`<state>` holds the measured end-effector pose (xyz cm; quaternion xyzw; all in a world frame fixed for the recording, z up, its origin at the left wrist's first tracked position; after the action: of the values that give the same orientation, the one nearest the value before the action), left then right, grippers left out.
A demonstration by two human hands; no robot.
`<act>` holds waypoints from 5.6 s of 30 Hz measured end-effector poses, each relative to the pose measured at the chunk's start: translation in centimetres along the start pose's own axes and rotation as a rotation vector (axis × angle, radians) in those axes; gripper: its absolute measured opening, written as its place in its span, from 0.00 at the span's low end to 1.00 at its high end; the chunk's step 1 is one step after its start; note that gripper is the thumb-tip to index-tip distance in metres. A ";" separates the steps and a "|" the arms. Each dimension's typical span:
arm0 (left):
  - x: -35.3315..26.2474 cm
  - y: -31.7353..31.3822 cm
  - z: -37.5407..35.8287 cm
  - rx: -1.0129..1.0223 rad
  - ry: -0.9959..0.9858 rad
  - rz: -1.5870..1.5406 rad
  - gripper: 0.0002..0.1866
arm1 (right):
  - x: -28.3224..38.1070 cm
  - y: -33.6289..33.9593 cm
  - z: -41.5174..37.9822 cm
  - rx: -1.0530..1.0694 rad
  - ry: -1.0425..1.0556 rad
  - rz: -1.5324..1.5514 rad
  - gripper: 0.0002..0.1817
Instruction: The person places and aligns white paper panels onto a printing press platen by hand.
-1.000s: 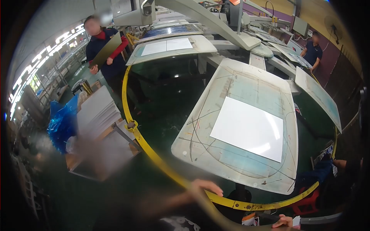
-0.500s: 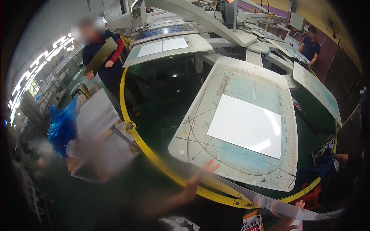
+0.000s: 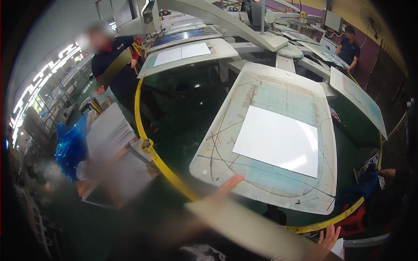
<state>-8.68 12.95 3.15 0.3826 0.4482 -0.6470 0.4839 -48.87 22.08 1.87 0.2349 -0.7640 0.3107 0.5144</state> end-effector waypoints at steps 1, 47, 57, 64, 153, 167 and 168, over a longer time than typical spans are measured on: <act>-2.1 -0.3 0.7 -0.056 0.015 0.128 0.55 | 0.4 -0.6 -0.6 -0.001 0.121 0.071 0.40; -0.7 1.3 -1.2 -0.379 0.259 0.273 0.31 | 1.0 0.5 -3.3 -0.222 0.324 0.121 0.50; -0.5 0.9 -1.0 -0.363 0.273 0.288 0.30 | -0.2 3.4 -2.1 -0.246 0.353 0.050 0.44; 0.1 0.6 -1.0 -0.330 0.279 0.275 0.29 | 0.0 2.9 -1.9 -0.219 0.332 -0.101 0.44; 6.0 10.1 20.4 0.230 -0.122 1.359 0.46 | 0.7 -23.1 13.5 -0.046 0.851 -1.185 0.33; 4.6 9.3 19.7 0.114 -0.066 1.448 0.36 | 0.6 -23.9 13.3 -0.003 0.731 -1.187 0.35; 4.5 9.3 19.7 0.109 -0.067 1.446 0.36 | 0.6 -24.0 13.2 0.001 0.727 -1.191 0.35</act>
<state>-1.97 -8.21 3.08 0.5869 0.0350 -0.1981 0.7843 -41.28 -4.12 4.40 0.4953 -0.2845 0.0352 0.8201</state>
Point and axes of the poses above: each hand's wrist, its own z-axis towards the middle knuckle, its own y-axis out of the back of the hand, x = y × z, the point moved 8 cm from there along z, towards the middle knuckle, and after that the axes turned 4 degrees about -x, right-handed, at the moved point
